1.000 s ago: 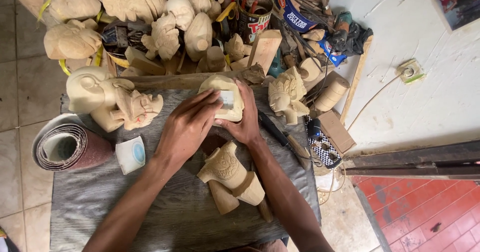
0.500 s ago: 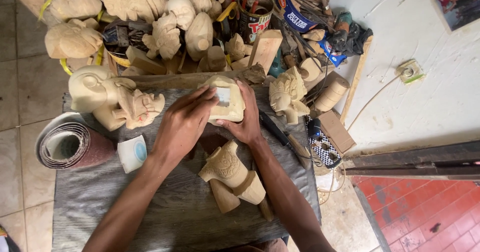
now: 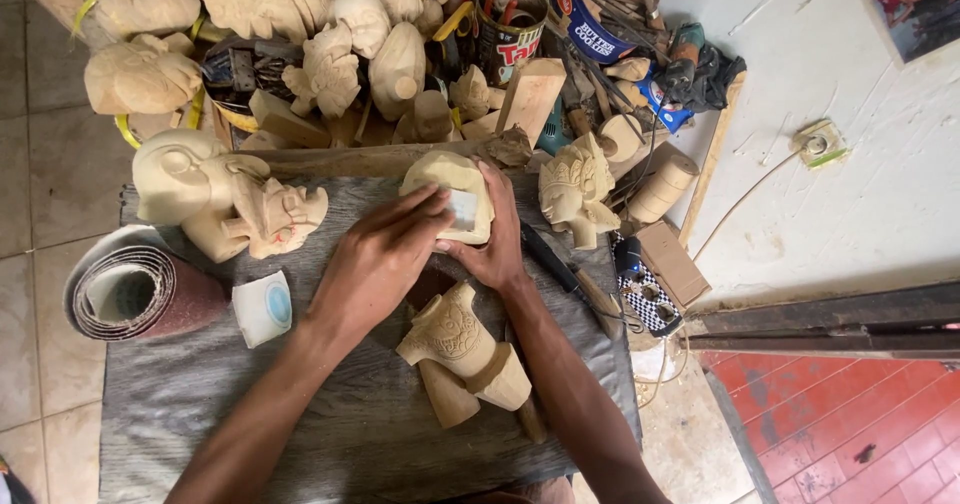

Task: Sanding a small wooden carving by hand using a piece of sandpaper to smooth the surface.

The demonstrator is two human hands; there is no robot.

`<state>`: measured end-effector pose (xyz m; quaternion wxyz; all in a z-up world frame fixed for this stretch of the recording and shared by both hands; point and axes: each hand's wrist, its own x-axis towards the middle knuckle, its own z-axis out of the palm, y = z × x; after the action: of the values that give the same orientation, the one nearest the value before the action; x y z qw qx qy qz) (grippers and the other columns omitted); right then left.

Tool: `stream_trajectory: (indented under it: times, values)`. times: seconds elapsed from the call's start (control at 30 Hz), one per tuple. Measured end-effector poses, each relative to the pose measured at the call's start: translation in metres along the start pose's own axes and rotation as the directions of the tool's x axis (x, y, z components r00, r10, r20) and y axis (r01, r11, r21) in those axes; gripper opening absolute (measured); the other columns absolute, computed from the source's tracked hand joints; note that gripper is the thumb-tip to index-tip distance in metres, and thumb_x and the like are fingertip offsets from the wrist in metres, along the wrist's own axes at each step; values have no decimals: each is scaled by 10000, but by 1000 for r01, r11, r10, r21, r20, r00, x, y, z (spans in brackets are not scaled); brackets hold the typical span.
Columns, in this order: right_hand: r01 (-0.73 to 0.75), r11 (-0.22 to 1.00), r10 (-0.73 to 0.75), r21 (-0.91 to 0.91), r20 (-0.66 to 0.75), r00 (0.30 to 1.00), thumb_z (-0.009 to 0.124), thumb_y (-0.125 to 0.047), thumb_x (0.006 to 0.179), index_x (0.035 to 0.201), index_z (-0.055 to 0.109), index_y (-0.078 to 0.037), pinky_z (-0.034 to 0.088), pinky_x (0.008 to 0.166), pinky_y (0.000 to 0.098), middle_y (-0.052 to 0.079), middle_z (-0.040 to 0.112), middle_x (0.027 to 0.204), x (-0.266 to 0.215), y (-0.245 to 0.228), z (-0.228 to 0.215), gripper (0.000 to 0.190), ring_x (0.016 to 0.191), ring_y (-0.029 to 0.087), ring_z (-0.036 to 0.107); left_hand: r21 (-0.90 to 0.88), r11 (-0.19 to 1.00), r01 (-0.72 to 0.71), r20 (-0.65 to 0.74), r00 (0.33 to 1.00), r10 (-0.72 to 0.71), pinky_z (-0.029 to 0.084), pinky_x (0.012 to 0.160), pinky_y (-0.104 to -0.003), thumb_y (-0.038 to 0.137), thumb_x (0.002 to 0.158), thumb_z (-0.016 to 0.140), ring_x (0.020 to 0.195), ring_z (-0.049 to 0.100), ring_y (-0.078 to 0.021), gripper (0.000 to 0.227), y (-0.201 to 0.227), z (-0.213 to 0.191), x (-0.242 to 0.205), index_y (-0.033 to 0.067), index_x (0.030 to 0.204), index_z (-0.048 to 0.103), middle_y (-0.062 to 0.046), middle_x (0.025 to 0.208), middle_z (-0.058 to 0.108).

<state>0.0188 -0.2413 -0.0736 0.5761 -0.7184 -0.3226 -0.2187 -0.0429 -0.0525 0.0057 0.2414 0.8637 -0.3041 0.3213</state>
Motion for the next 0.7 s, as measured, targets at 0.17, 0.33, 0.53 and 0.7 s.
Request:
stream_trajectory:
  times: [0.17, 0.33, 0.53, 0.7]
  values:
    - [-14, 1000, 14, 10, 4, 1000, 917, -347, 754, 1509, 353, 24, 273, 1209, 625, 297, 411, 1487, -4, 7, 3, 1012, 1435, 494, 391, 36, 994, 101, -4, 995, -101, 601, 972, -385, -82, 886, 703, 1070, 741, -303, 159, -5, -7, 5, -12, 1011, 770, -206, 1074, 765]
    - [-16, 1000, 16, -2, -1, 1000, 914, -350, 756, 1514, 345, 28, 279, 1204, 630, 302, 410, 1485, -2, 4, 1, 1021, 1430, 502, 395, -42, 999, 10, 17, 1000, -9, 602, 952, -378, -63, 851, 741, 1087, 733, -292, 155, -3, 1, 0, 9, 987, 767, -186, 1063, 768]
    - [-22, 999, 22, 23, 7, 1000, 924, -313, 740, 1513, 346, 30, 272, 1201, 646, 311, 402, 1478, -2, 5, 2, 1024, 1421, 506, 395, -5, 996, 85, -7, 996, -85, 603, 954, -373, -93, 865, 716, 1108, 725, -297, 186, -6, -6, 6, -13, 1025, 767, -195, 1108, 759]
    - [-21, 1000, 21, 4, 8, 1000, 910, -331, 764, 1516, 342, 29, 283, 1196, 631, 302, 400, 1492, -4, 7, 2, 1009, 1432, 498, 391, -5, 999, 39, 67, 997, -39, 611, 960, -380, -89, 848, 725, 1076, 743, -289, 211, 5, -8, 10, 11, 1029, 771, -191, 1077, 765]
